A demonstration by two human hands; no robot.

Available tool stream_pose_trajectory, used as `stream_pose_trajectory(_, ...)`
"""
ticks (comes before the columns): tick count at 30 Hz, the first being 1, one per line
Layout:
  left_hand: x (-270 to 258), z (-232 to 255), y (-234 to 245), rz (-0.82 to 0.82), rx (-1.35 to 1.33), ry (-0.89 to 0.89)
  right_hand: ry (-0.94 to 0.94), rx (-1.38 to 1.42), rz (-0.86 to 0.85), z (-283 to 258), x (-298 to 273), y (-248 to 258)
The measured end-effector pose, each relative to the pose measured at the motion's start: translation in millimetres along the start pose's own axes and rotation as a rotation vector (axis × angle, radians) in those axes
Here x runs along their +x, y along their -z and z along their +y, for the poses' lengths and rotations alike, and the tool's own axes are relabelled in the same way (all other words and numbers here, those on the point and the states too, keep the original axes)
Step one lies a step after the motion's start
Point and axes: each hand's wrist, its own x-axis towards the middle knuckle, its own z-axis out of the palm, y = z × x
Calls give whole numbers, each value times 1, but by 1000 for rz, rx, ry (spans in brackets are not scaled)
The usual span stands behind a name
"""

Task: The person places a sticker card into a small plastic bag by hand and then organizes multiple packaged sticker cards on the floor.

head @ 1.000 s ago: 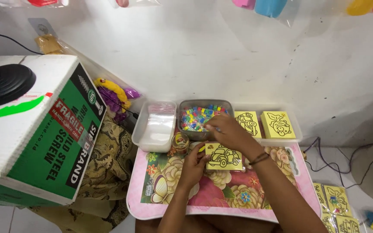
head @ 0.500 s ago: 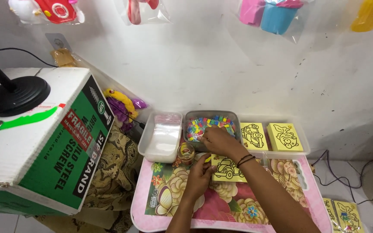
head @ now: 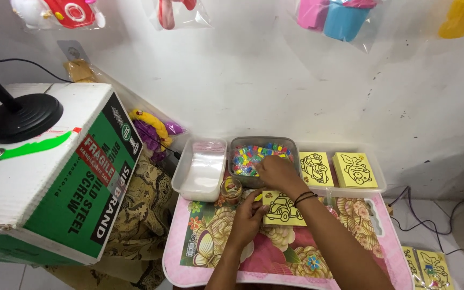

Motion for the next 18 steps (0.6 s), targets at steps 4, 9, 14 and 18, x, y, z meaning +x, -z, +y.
stream_pose_trajectory(4,-2,5,-1,14,51,-24,-68,-51,-61,3,-3,13)
stream_pose_trajectory(9,1,-1,0,20,53,-15,-17,-5,-178,14,2,23)
stream_pose_trajectory(14,-1,4,0,6,70,-41,6,55,-210,18,-2,34)
stream_pose_trajectory(18,-1,5,-1,21,80,-13,-46,53,-323,9,-13,52)
